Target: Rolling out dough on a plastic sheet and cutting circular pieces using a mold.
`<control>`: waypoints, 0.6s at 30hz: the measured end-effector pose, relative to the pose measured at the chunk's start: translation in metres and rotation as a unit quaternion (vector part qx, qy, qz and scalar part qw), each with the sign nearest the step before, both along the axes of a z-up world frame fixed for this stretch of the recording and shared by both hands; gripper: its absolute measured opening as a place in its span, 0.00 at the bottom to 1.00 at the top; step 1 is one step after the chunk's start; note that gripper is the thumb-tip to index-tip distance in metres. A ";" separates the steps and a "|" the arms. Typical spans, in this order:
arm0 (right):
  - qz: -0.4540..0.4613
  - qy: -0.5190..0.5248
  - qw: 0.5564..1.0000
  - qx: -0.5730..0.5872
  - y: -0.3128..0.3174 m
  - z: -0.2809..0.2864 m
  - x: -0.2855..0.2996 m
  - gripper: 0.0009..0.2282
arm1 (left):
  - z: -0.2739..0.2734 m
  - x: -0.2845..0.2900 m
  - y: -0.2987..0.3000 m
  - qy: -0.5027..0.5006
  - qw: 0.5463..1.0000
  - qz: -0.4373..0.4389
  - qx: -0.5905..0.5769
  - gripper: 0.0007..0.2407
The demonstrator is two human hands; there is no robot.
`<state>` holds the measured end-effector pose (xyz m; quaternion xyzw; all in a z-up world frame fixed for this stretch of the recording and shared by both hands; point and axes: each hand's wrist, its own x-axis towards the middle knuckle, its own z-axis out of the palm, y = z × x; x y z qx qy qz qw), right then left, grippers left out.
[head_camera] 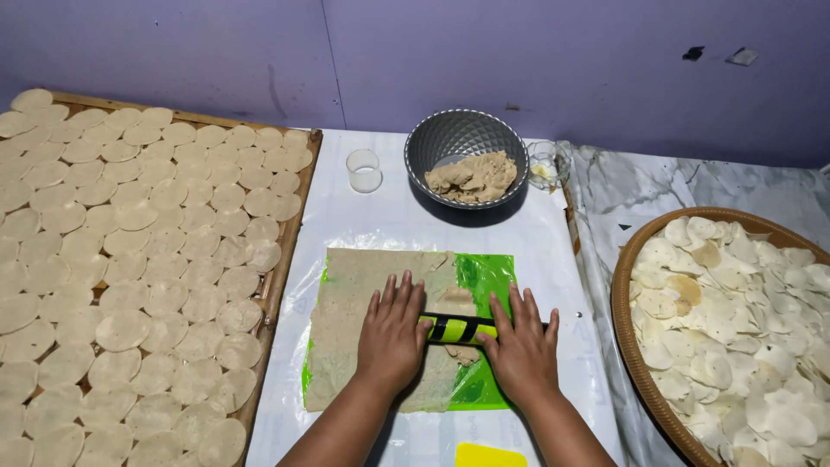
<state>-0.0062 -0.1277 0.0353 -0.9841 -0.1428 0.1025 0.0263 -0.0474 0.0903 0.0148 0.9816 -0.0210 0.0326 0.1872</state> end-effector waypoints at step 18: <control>-0.030 0.045 0.998 -0.022 0.026 -0.020 0.105 0.31 | -0.004 0.088 0.018 0.047 0.995 0.082 0.035 0.24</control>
